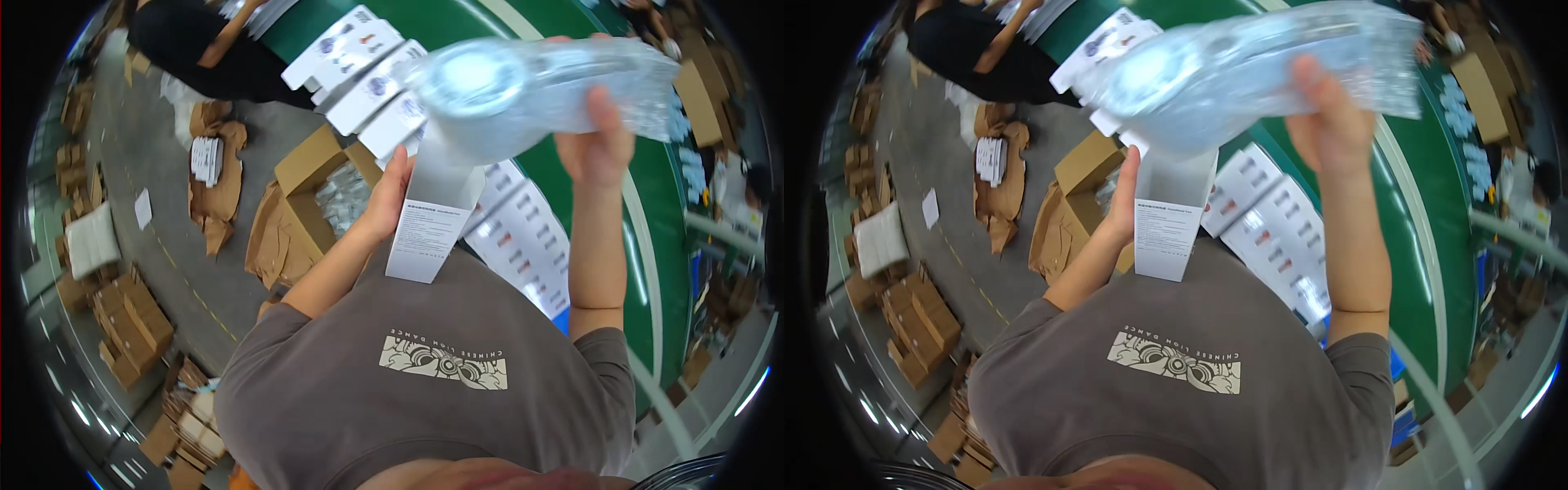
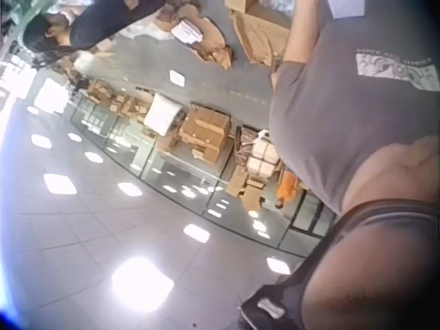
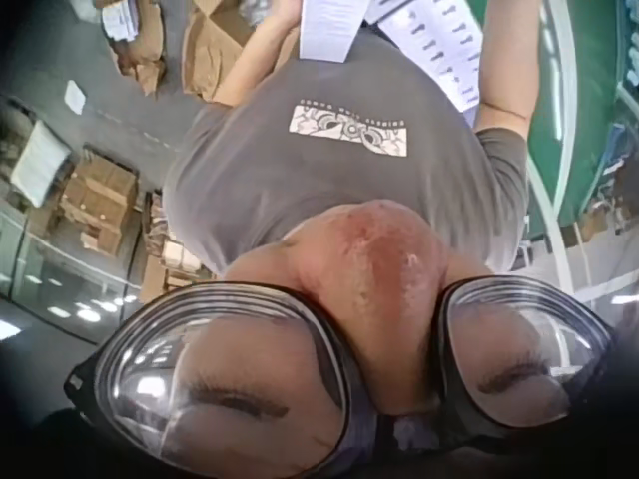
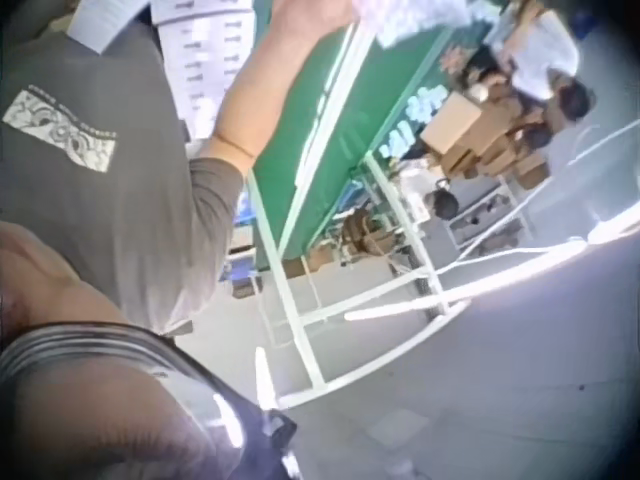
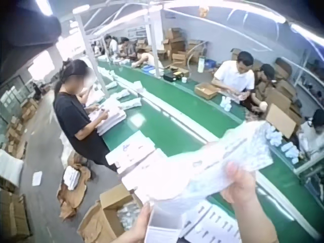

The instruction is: The recorder is manually packing small electronic components from a blue bin into white cardboard boxes at an assembly station.

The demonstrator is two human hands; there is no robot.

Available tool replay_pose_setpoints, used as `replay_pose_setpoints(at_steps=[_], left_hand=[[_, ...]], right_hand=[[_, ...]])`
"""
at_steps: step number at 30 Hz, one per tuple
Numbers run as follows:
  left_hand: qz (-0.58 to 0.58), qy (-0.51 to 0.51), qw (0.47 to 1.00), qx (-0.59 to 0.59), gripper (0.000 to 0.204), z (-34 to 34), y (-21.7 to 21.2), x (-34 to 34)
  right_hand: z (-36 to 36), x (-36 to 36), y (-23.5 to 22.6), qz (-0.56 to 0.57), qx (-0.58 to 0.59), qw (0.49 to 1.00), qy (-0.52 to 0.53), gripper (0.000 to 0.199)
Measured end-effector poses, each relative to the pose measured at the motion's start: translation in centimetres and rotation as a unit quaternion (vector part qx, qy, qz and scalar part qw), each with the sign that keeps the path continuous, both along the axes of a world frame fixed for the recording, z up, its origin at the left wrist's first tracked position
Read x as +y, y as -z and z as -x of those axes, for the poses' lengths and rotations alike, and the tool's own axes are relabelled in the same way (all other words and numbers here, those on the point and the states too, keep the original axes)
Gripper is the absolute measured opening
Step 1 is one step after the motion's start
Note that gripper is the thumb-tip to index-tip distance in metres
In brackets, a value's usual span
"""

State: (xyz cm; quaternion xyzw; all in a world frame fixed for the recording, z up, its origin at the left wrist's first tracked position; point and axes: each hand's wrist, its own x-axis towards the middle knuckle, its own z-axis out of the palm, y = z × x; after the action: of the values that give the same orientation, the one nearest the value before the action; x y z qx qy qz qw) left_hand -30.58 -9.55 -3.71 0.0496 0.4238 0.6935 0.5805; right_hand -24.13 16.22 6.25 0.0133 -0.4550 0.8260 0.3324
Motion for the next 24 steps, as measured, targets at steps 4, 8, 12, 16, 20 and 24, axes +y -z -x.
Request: replay_pose_setpoints(at_steps=[4,8,12,16,20,24], left_hand=[[-0.029,0.059,0.997,-0.039,0.096,-5.2,-2.8,1.6],[0.006,0.190,0.974,0.121,0.093,-12.3,-3.3,2.4],[0.006,0.226,0.974,0.002,0.088,-19.6,-6.1,2.7],[-0.099,0.245,0.964,-0.037,0.074,-23.1,-6.7,1.7],[-0.127,0.279,0.952,-0.005,0.075,-26.3,-5.5,1.2],[-0.106,0.303,0.947,-0.004,0.074,-28.9,-6.0,0.5]], right_hand=[[-11.1,-0.2,-1.1,-0.239,-0.192,0.950,0.061,0.057],[-20.4,-0.5,-5.4,-0.269,-0.326,0.906,0.005,0.050],[-28.0,-2.5,-8.0,-0.249,-0.397,0.882,0.044,0.043],[-35.9,-3.1,-5.7,-0.170,-0.374,0.898,0.156,0.044],[-41.0,-4.0,-5.7,-0.156,-0.390,0.893,0.162,0.044],[-41.7,-6.9,-8.7,-0.273,-0.444,0.844,0.124,0.048]])
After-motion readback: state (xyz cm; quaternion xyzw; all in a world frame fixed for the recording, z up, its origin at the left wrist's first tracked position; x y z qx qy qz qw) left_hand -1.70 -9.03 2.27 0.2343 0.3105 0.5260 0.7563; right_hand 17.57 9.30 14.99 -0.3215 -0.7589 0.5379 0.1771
